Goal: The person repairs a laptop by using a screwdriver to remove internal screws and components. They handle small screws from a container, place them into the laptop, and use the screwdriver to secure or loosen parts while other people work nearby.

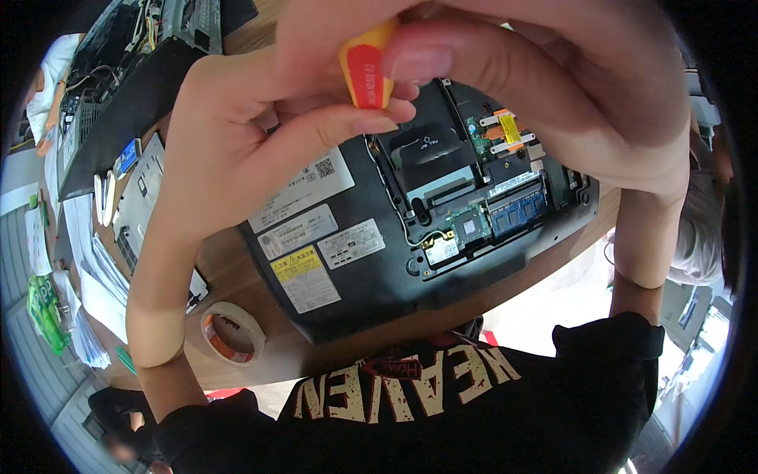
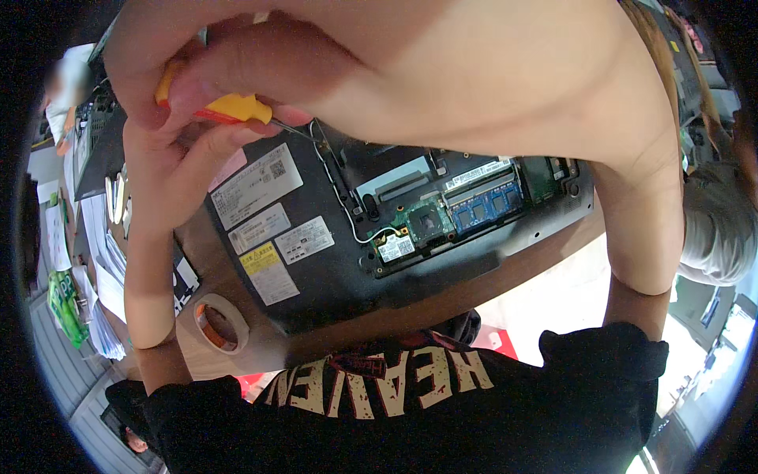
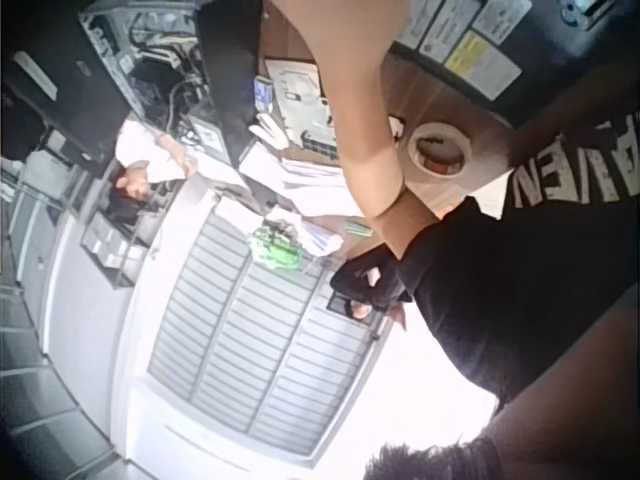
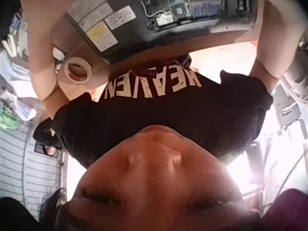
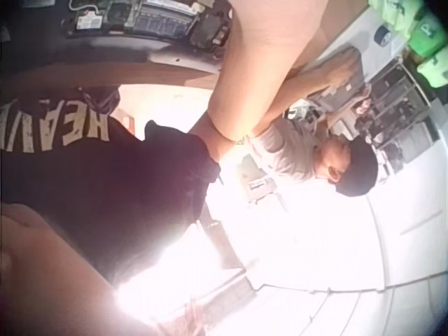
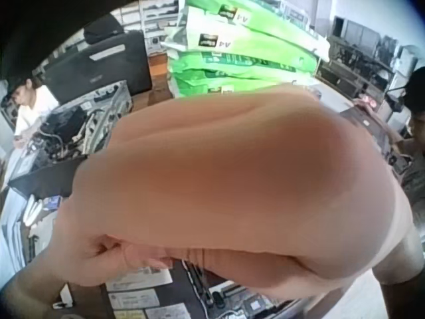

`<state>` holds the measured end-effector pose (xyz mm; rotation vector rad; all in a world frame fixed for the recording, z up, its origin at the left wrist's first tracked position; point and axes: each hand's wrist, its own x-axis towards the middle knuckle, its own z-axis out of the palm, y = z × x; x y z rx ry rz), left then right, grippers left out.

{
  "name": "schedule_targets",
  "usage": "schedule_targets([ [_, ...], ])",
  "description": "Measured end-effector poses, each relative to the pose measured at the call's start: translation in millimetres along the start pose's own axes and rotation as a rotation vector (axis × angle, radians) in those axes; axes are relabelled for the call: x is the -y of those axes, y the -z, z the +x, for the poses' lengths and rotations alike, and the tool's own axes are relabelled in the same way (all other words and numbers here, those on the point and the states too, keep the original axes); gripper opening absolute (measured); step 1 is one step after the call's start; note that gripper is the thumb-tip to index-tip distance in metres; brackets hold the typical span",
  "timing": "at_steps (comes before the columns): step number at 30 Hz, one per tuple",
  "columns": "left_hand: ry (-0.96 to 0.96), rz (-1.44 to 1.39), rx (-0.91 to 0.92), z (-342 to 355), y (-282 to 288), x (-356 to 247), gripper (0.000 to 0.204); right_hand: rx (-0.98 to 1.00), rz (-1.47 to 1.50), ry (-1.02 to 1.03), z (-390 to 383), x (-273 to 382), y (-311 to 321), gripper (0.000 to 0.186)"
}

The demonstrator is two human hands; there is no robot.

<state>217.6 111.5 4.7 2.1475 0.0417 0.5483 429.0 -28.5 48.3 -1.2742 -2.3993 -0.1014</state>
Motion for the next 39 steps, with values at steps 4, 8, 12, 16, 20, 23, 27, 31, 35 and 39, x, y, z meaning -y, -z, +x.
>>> schedule_targets([
  [4, -0.052, 0.103, 0.104, 9.2, 7.4, -9.6, 0.022, 0.000, 0.003, -0.007, -2.2, -2.0, -0.9, 0.026],
  [8, 0.055, 0.348, 0.239, 14.2, 18.5, -21.8, 0.017, -0.001, -0.006, -0.016, -6.2, -3.5, 1.1, 0.027],
  [12, -0.012, 0.021, 0.158, 13.0, 13.9, -11.1, 0.014, -0.029, -0.023, -0.027, -11.3, 1.5, 1.9, 0.028],
  [16, 0.077, -0.150, 0.083, 2.2, -0.3, -6.3, 0.025, -0.133, -0.049, -0.072, -23.2, 3.4, 4.7, 0.030],
  [20, 0.225, -0.182, -0.154, -4.0, -12.5, -2.7, 0.039, -0.485, -0.236, -0.323, -51.2, 0.3, 24.3, 0.031],
  [23, 0.398, 0.014, -0.225, -9.8, -13.1, -3.6, 0.035, -0.829, -0.455, -0.713, -75.6, -2.3, 41.7, 0.032],
  [27, 0.171, 0.337, -0.064, -10.9, -40.8, -6.1, 0.025, -1.350, 0.169, -0.727, -100.3, -7.2, 44.6, 0.034],
  [31, 0.047, 0.625, 0.075, 7.3, -74.8, -3.1, 0.037, -1.311, 0.265, -0.802, -119.7, -22.9, 24.1, 0.039],
  [35, 0.035, 0.689, 0.139, 14.8, -75.4, -4.5, 0.030, -1.410, 0.569, -0.797, -144.8, -38.0, 0.6, 0.035],
  [39, 0.148, 0.504, 0.169, 20.9, -70.6, -3.2, 0.019, -1.351, 0.631, -0.679, -163.0, -46.1, -4.0, 0.034],
])
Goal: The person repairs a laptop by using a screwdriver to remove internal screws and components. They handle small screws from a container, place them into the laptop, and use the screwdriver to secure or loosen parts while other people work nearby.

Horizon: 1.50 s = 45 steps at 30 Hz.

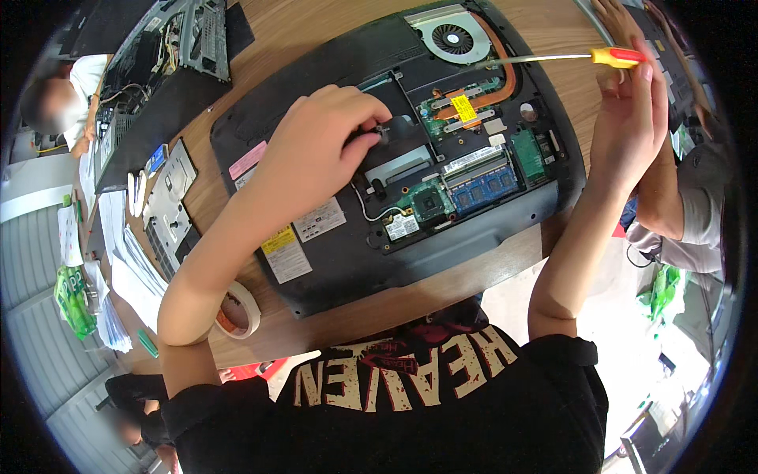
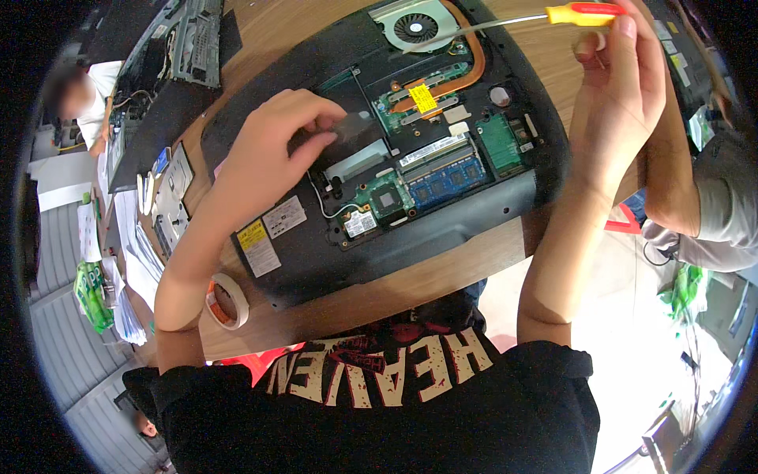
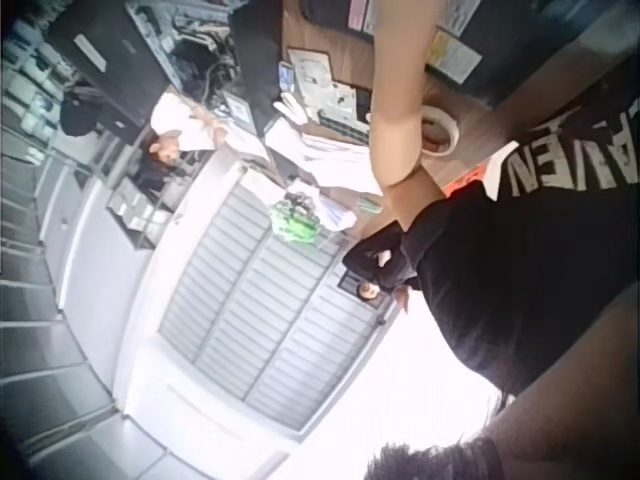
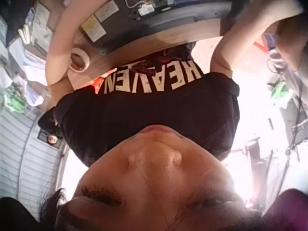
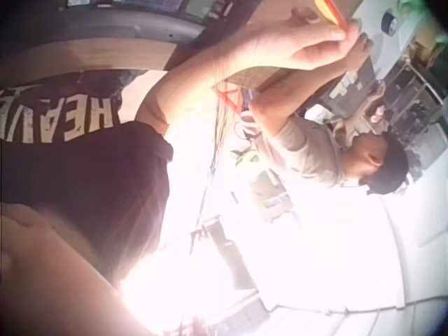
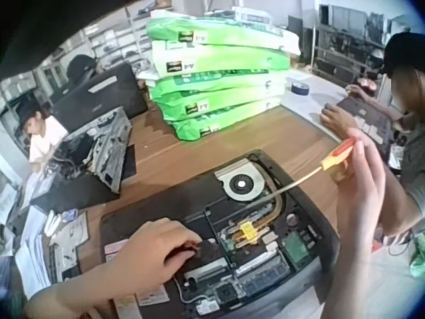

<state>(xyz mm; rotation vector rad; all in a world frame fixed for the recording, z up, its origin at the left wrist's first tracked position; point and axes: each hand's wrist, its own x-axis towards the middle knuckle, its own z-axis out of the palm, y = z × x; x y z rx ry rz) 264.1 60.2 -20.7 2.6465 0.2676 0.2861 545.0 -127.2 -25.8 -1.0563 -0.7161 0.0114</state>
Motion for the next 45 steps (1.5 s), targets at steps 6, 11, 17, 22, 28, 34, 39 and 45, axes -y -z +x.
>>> schedule_targets([
  [6, 0.161, -0.269, 0.052, 6.0, 4.1, -3.6, 0.009, 0.106, -0.024, 0.033, -5.6, -1.4, -0.9, 0.034],
  [11, -0.039, -0.015, -0.037, 4.9, -4.8, -1.2, 0.004, 0.128, -0.038, 0.041, -6.5, 0.9, -2.1, 0.034],
  [17, -0.148, 0.039, -0.125, 2.7, -15.8, 6.1, 0.008, 0.129, -0.071, 0.054, -6.6, 1.2, -2.7, 0.034],
  [22, -0.191, 0.040, -0.178, 3.1, -12.6, 8.5, 0.009, 0.122, -0.052, 0.026, -8.0, 2.0, -4.1, 0.034],
  [28, 0.031, -0.144, -0.225, -2.4, -5.2, 2.7, 0.008, 0.120, -0.078, 0.048, -7.7, 3.0, -5.0, 0.035],
  [34, -0.097, -0.049, -0.249, -2.5, -4.5, 5.3, 0.009, 0.070, -0.098, 0.018, -9.7, 2.4, -1.1, 0.035],
  [39, -0.136, 0.086, -0.269, -3.4, -5.3, 9.3, 0.011, 0.096, -0.162, 0.027, -11.7, 7.1, -2.0, 0.038],
  [45, -0.223, 0.122, -0.246, -0.1, -17.5, 5.0, 0.017, 0.141, -0.343, 0.063, -19.9, 17.0, -7.4, 0.040],
])
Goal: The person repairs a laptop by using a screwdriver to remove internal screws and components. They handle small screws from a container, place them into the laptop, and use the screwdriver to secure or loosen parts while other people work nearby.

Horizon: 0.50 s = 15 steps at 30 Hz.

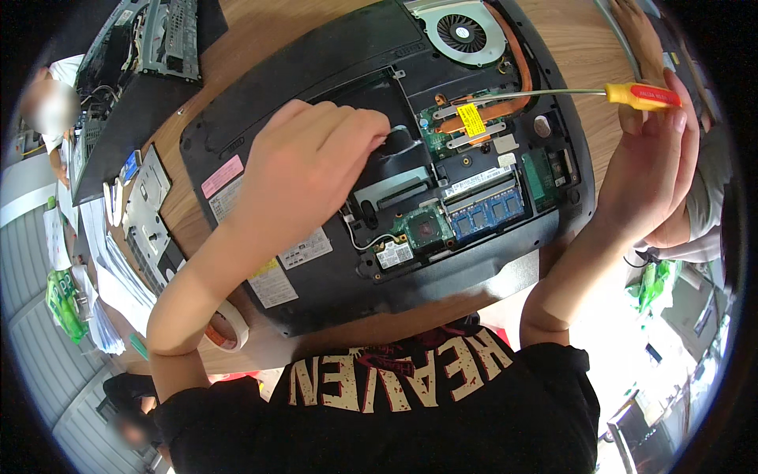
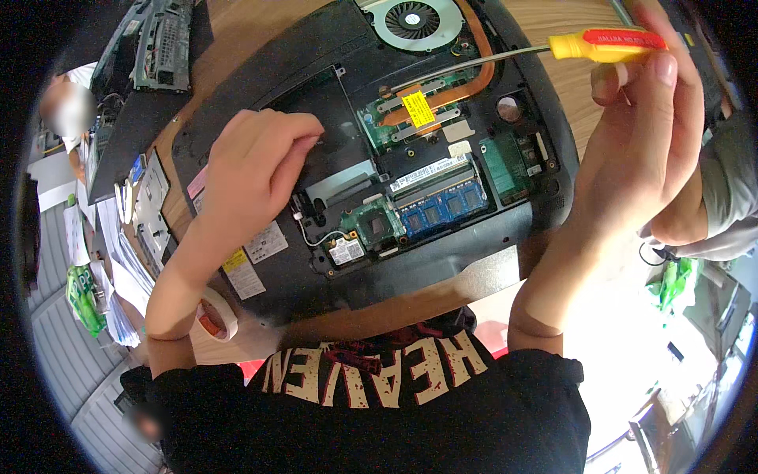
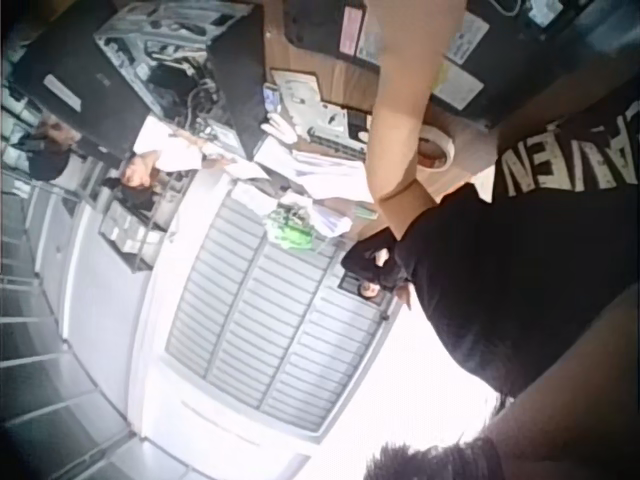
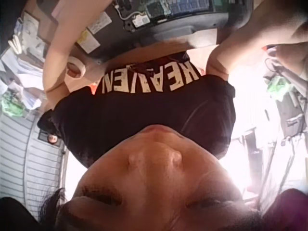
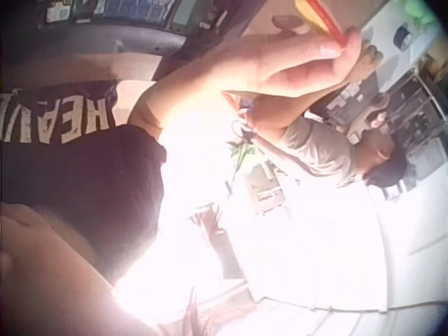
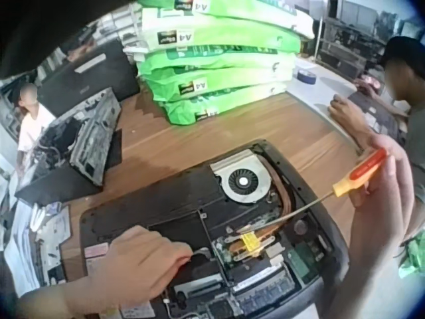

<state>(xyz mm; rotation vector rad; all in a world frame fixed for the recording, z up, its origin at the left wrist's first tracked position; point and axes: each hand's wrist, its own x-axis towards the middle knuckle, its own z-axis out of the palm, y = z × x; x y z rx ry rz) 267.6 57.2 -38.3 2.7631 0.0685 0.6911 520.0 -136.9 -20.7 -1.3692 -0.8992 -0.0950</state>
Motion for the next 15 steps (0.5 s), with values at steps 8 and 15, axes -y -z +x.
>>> schedule_targets([
  [8, 0.072, 0.058, 0.040, -1.8, -2.3, -4.9, 0.016, 0.106, 0.108, 0.026, 3.5, -0.9, 10.5, 0.039],
  [15, 0.086, 0.039, 0.033, -2.2, -2.4, -6.2, 0.015, 0.020, 0.079, -0.008, 0.1, 2.3, 1.4, 0.038],
])
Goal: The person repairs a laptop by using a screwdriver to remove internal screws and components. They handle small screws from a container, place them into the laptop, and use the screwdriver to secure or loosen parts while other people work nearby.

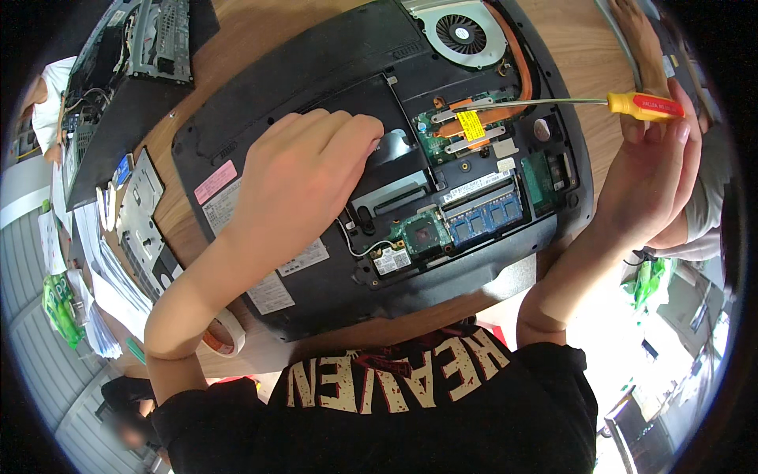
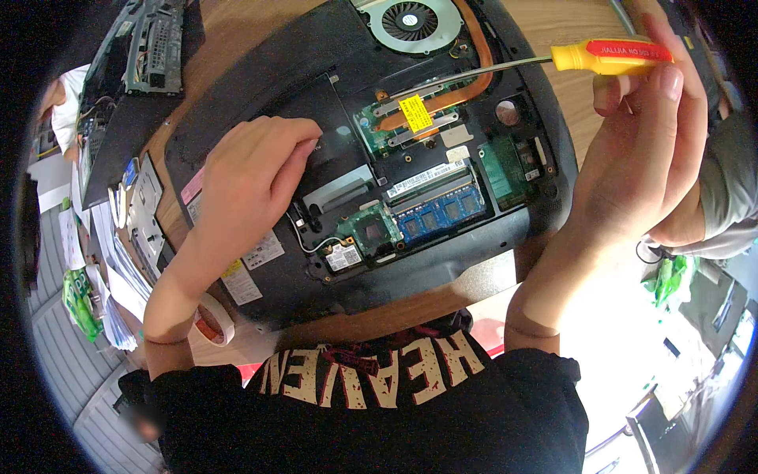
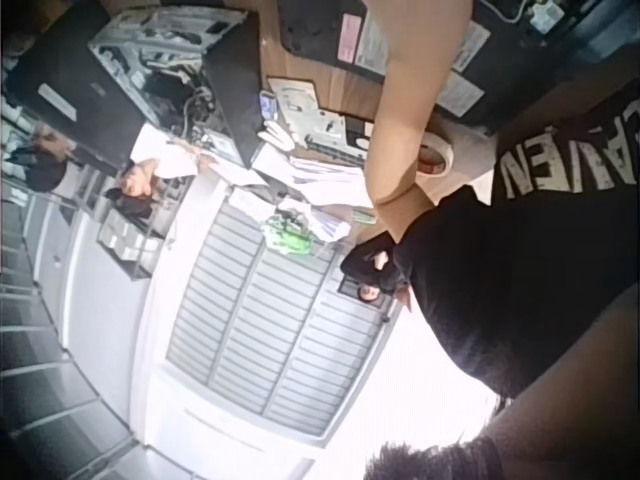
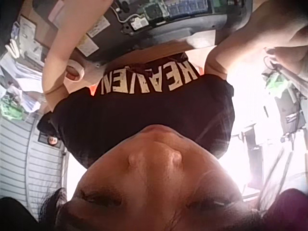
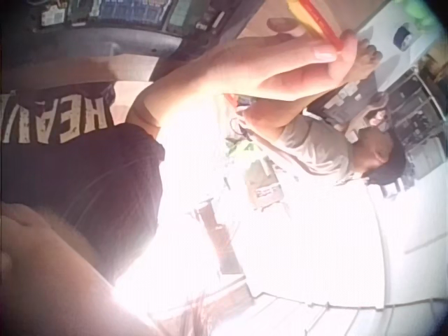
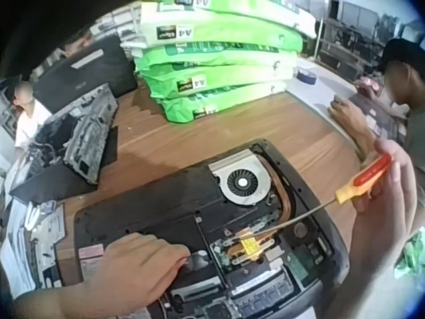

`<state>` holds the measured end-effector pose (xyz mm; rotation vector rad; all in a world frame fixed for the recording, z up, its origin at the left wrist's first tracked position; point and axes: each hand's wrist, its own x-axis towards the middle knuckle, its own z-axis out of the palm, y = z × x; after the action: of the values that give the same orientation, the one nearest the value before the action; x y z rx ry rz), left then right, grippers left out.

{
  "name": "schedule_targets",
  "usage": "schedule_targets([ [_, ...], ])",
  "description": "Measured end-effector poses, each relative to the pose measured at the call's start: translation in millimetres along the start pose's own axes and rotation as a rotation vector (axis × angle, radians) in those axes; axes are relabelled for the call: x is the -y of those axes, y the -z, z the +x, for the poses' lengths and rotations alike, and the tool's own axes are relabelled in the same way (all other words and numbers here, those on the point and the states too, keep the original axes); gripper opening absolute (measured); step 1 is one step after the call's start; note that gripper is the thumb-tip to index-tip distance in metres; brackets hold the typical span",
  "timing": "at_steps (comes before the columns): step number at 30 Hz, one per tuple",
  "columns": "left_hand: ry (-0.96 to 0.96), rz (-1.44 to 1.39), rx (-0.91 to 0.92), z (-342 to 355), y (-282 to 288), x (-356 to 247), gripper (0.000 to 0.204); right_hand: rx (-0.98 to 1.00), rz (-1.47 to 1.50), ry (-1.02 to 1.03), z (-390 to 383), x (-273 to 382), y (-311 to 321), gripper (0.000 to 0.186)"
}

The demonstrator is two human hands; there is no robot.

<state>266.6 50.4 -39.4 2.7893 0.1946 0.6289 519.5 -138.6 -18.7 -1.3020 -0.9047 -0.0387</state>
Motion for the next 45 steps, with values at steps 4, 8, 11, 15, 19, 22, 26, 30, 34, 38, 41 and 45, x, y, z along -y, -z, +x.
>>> schedule_targets([
  [4, 0.084, -0.092, 0.041, -1.8, 4.2, -1.7, 0.012, -0.036, -0.043, -0.015, -0.3, 2.5, -6.8, 0.038],
  [8, 0.048, -0.093, -0.004, -2.7, 3.9, 0.1, 0.011, -0.024, -0.008, -0.034, -1.2, 4.2, -8.0, 0.037],
  [11, 0.032, -0.094, -0.025, -3.5, 3.2, 1.1, 0.012, -0.034, -0.029, -0.058, -2.6, 3.8, -5.7, 0.037],
  [15, 0.039, -0.118, -0.043, -3.5, 2.9, -0.4, 0.015, 0.050, 0.036, -0.034, -2.0, 3.2, -1.8, 0.038],
  [19, 0.034, -0.114, -0.080, 2.4, 0.3, 2.6, 0.015, 0.009, -0.022, -0.057, -2.7, 4.3, -4.3, 0.039],
  [22, 0.012, -0.033, -0.094, 7.6, -1.8, 7.5, 0.015, -0.021, -0.021, -0.032, -3.2, 4.4, -9.3, 0.038],
  [26, 0.026, -0.006, -0.095, 10.7, -0.9, 9.8, 0.019, -0.013, -0.044, -0.037, -5.3, 6.1, -7.9, 0.038],
  [30, 0.047, 0.011, -0.056, 11.7, 1.0, 10.7, 0.022, 0.121, -0.002, -0.024, -5.0, 6.1, 5.7, 0.039],
  [34, 0.054, 0.020, -0.044, 8.7, 0.7, 11.5, 0.021, 0.164, 0.047, -0.013, -5.6, 3.6, 13.3, 0.039],
  [38, 0.060, 0.020, -0.056, 5.6, -0.7, 12.8, 0.028, 0.128, 0.040, -0.024, -8.2, 7.5, 3.1, 0.039],
  [41, 0.075, 0.015, -0.016, 4.8, 4.0, 11.4, 0.034, -0.118, -0.097, -0.038, -13.3, 17.4, -14.0, 0.033],
  [45, 0.042, 0.065, 0.036, 8.7, 18.5, 6.8, 0.043, -0.125, -0.073, -0.144, -19.5, 39.4, -29.4, 0.022],
])
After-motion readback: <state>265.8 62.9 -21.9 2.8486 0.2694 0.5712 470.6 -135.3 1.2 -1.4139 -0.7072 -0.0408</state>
